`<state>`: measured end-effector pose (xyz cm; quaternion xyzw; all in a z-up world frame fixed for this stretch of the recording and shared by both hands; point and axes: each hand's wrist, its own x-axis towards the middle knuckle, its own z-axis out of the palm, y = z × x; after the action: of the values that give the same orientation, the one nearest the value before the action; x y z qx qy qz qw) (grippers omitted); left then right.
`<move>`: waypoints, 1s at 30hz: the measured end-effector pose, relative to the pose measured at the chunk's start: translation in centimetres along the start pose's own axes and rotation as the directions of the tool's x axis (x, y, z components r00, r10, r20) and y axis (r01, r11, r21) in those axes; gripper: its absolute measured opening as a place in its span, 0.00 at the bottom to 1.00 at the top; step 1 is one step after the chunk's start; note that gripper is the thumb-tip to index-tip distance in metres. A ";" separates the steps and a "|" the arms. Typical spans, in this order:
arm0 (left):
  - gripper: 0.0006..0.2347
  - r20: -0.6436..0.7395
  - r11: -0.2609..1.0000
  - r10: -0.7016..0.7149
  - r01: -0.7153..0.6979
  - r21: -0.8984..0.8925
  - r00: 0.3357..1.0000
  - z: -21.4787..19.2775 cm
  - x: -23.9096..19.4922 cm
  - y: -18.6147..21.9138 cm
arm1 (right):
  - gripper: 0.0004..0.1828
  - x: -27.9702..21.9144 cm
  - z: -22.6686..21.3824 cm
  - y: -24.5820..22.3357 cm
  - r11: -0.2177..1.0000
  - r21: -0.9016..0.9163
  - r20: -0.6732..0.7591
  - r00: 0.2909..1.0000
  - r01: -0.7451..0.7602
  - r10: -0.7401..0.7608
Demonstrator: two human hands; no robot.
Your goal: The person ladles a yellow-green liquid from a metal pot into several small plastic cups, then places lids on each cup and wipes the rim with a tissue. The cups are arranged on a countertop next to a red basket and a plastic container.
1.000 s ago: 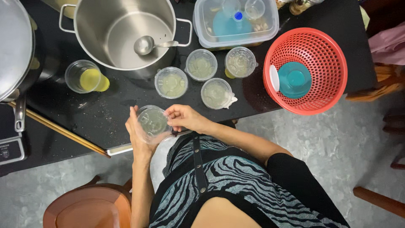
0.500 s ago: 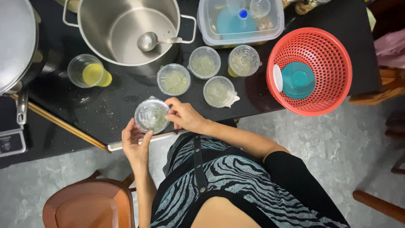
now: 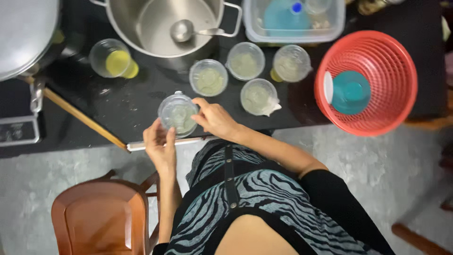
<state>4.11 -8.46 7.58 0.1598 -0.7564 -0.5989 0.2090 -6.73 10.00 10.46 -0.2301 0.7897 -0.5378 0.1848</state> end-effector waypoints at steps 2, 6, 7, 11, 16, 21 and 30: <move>0.18 -0.030 0.998 0.032 -0.030 0.050 0.999 0.2 0.1 0.8 | 0.24 0.3 -0.1 -0.4 1.000 -0.019 0.008 1.000 -0.019 0.020; 0.19 -0.031 0.996 -0.029 0.031 0.086 0.999 0.0 -0.3 2.0 | 0.23 0.1 -0.3 -0.5 0.994 -0.096 0.010 0.999 -0.042 0.043; 0.19 -0.022 0.996 -0.042 0.044 0.079 0.999 -0.1 -0.3 2.1 | 0.23 0.1 -0.2 -0.5 0.992 -0.124 0.011 0.999 -0.035 0.037; 0.18 -0.036 0.995 -0.094 0.096 0.039 0.995 0.2 -0.5 1.6 | 0.22 0.3 0.1 0.1 0.974 -0.223 -0.014 0.999 0.028 -0.032; 0.20 -0.021 0.972 -0.207 0.203 -0.120 0.978 0.4 -0.2 0.3 | 0.20 0.7 0.3 0.7 0.992 -0.125 0.010 1.000 0.002 -0.001; 0.13 0.050 0.894 -0.324 0.323 -0.311 0.945 0.2 0.3 -0.4 | 0.19 1.0 0.0 1.5 0.964 0.221 0.112 0.985 -0.150 0.128; 0.09 0.070 0.870 -0.380 0.382 -0.313 0.922 0.0 0.7 -0.7 | 0.17 1.2 0.0 2.2 0.946 0.267 0.139 0.979 -0.184 0.151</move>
<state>3.55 -8.96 6.95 0.2676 -0.6031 -0.7436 0.1079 -8.11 9.99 8.31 -0.1647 0.7107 -0.6116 0.3061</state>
